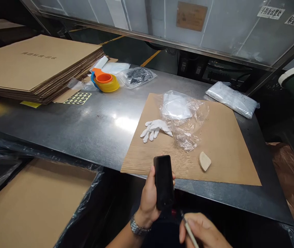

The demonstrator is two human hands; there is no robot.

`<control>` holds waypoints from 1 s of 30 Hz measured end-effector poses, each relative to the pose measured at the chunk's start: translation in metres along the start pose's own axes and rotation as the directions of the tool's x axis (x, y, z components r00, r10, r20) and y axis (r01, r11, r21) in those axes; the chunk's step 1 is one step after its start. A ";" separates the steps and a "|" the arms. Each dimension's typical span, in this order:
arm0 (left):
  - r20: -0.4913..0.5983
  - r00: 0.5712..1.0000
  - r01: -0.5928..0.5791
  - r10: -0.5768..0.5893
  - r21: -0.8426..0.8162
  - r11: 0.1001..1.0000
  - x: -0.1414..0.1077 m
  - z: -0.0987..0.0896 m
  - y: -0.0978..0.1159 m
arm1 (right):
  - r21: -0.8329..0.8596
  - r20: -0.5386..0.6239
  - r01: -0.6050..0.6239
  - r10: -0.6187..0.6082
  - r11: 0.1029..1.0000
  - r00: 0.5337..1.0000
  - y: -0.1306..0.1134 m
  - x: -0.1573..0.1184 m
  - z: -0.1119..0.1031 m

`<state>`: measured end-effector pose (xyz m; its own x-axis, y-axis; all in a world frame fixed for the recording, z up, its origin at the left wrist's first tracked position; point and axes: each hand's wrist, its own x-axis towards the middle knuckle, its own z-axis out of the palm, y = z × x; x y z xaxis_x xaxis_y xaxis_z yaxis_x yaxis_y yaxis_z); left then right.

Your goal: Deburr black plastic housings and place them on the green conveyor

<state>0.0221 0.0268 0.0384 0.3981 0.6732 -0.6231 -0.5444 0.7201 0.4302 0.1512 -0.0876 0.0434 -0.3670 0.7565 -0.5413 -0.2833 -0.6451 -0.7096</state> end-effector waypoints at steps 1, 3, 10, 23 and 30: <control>-0.005 0.999 0.048 -0.048 -0.028 0.998 0.001 0.001 0.000 | -0.019 -0.091 0.042 -0.043 0.999 0.995 -0.003 -0.002 -0.008; -0.004 0.993 0.120 -0.121 -0.068 0.990 0.003 0.003 0.000 | -0.294 -0.371 0.075 -0.186 0.953 0.910 -0.015 -0.006 -0.030; 0.057 0.946 0.322 -0.319 -0.082 0.943 0.001 0.012 -0.001 | -0.740 -0.591 -0.597 -0.723 0.309 0.358 -0.054 0.004 -0.125; 0.099 0.871 0.489 -0.480 -0.097 0.867 -0.011 0.018 -0.015 | -0.951 0.166 0.300 -0.686 0.079 0.708 -0.047 0.013 0.015; 0.035 0.866 0.499 -0.498 0.000 0.867 -0.019 0.017 -0.024 | -0.937 0.034 0.240 -0.615 0.256 0.788 -0.053 0.017 -0.008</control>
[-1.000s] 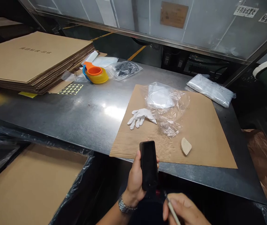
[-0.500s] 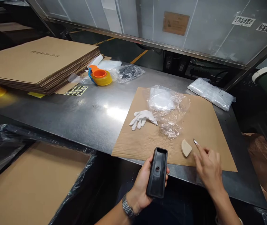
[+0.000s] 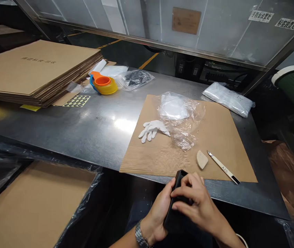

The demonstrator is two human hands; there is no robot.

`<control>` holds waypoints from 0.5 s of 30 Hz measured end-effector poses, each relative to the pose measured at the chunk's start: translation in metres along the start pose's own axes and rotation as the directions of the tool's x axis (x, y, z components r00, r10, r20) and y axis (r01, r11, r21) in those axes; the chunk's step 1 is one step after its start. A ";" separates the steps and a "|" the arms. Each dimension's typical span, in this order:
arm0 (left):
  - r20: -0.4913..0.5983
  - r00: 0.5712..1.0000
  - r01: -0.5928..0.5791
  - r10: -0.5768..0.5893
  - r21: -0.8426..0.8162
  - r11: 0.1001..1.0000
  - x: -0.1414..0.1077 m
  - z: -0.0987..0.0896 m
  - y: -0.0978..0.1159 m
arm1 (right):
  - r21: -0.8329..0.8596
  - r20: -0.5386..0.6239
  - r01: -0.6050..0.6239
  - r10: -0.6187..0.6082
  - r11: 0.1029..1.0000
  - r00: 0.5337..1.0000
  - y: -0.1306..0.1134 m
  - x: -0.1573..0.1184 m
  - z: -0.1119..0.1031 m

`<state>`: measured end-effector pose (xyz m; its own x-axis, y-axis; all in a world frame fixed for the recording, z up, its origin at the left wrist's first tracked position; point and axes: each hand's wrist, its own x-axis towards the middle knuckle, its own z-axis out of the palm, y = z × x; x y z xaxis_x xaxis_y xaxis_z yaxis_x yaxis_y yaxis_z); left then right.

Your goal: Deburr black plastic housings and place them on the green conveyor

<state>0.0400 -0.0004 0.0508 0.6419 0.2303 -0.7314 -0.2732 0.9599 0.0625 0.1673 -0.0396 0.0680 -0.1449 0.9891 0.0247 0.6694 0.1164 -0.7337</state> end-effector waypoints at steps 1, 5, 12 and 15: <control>-0.031 0.999 -0.016 0.018 0.059 0.998 -0.001 -0.001 -0.002 | 0.008 -0.040 -0.026 0.027 1.000 0.999 0.004 0.002 -0.004; -0.079 0.996 -0.009 0.035 0.305 0.952 -0.006 -0.003 -0.006 | 0.180 -0.108 -0.123 0.144 0.976 0.984 0.020 0.014 -0.022; -0.015 0.995 -0.093 0.101 0.272 0.958 -0.006 -0.004 0.001 | 0.396 -0.083 -0.308 0.368 0.865 0.926 0.024 0.000 -0.011; -0.069 0.950 -0.282 0.304 0.228 0.932 -0.002 -0.007 0.004 | 0.334 -0.010 -0.351 0.375 0.875 0.927 0.013 -0.020 0.011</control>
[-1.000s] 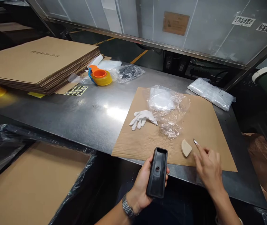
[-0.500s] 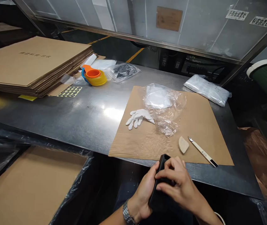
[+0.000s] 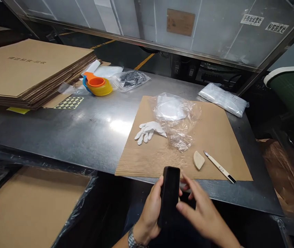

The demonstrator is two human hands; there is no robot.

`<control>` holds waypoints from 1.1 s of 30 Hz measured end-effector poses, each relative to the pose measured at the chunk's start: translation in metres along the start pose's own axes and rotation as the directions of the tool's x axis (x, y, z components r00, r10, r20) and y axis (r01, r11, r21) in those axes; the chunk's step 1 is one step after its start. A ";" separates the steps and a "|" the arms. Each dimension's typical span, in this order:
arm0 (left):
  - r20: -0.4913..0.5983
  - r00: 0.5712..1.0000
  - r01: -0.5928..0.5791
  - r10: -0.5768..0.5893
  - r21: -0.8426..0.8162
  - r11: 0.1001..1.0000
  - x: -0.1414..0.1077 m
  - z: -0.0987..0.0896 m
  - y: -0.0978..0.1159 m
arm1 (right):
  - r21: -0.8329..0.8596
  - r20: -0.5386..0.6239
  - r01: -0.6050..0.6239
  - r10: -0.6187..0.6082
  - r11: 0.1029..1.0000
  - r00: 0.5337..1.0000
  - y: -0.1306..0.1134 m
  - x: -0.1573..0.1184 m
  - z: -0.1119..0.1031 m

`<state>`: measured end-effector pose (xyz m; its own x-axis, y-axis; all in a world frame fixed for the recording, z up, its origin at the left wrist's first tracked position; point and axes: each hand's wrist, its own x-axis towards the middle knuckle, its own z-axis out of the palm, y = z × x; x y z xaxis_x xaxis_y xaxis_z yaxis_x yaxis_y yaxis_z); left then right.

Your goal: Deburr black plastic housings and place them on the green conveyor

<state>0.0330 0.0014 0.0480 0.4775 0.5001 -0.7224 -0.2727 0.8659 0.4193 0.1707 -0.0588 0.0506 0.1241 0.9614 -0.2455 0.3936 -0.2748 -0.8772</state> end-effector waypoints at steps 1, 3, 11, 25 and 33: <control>-0.022 0.999 -0.039 0.038 -0.011 0.999 0.001 0.000 0.000 | 0.013 0.045 -0.015 0.015 1.000 0.999 0.001 -0.006 0.008; -0.038 0.997 -0.069 0.068 -0.029 0.997 0.002 0.000 0.000 | 0.094 0.109 -0.048 0.038 0.994 0.993 0.000 -0.014 0.020; -0.064 0.997 -0.048 0.046 -0.041 0.998 0.002 0.004 0.002 | 0.025 0.021 -0.082 0.082 0.996 0.996 -0.007 0.004 0.017; 0.102 0.964 0.249 -0.244 -0.047 0.967 0.013 0.000 0.024 | -0.149 0.056 0.014 -0.006 0.989 0.998 -0.013 0.077 -0.015; 0.089 0.971 0.232 -0.224 -0.088 0.969 0.019 0.001 0.034 | -0.192 -0.087 0.032 -0.050 0.981 0.995 -0.024 0.068 -0.018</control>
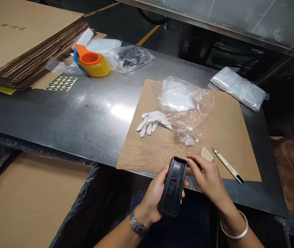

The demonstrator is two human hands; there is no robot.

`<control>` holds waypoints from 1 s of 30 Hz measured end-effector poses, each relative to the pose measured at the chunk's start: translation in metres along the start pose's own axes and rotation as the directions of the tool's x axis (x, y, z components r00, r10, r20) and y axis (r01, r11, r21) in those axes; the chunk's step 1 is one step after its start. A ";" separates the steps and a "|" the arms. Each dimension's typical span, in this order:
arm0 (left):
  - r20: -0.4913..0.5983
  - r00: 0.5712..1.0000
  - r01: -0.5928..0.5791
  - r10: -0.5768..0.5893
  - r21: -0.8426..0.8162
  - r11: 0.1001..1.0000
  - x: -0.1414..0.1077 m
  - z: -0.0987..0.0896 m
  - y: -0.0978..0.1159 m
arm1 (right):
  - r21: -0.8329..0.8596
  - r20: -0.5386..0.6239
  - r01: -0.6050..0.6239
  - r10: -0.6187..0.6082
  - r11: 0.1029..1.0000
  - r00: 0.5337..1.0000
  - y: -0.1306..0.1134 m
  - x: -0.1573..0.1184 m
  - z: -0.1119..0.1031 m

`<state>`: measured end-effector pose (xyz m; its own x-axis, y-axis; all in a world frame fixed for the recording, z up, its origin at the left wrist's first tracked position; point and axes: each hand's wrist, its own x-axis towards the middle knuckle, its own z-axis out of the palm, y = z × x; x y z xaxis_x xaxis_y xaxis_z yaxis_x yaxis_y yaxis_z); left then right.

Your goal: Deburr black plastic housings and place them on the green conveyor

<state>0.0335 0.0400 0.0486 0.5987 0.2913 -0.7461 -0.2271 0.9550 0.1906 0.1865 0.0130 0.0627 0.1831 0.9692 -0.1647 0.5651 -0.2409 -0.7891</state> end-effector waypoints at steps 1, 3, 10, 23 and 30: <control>-0.017 1.000 -0.013 0.013 0.006 1.000 0.000 0.000 0.002 | 0.005 -0.005 0.001 -0.001 1.000 1.000 -0.002 -0.005 -0.001; -0.064 0.997 -0.035 0.036 0.027 0.999 0.000 0.000 0.004 | 0.046 0.096 -0.032 0.028 0.998 0.995 -0.007 -0.016 -0.004; -0.138 0.971 -0.183 0.195 0.094 0.979 0.003 -0.002 0.001 | 0.012 0.484 -0.089 0.072 0.996 0.872 -0.026 -0.039 -0.003; -0.015 0.926 -0.351 0.376 0.328 0.877 0.000 0.001 -0.005 | -0.112 0.508 0.050 0.013 0.992 0.861 -0.018 -0.040 0.011; -0.093 0.990 -0.106 0.110 0.049 0.993 0.010 -0.006 0.001 | 0.052 0.394 -0.045 0.020 0.998 0.919 -0.011 -0.031 0.014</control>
<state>0.0350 0.0437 0.0379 0.4958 0.3879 -0.7770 -0.2510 0.9205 0.2994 0.1632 -0.0137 0.0679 -0.1369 0.9060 -0.4005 0.5134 -0.2809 -0.8109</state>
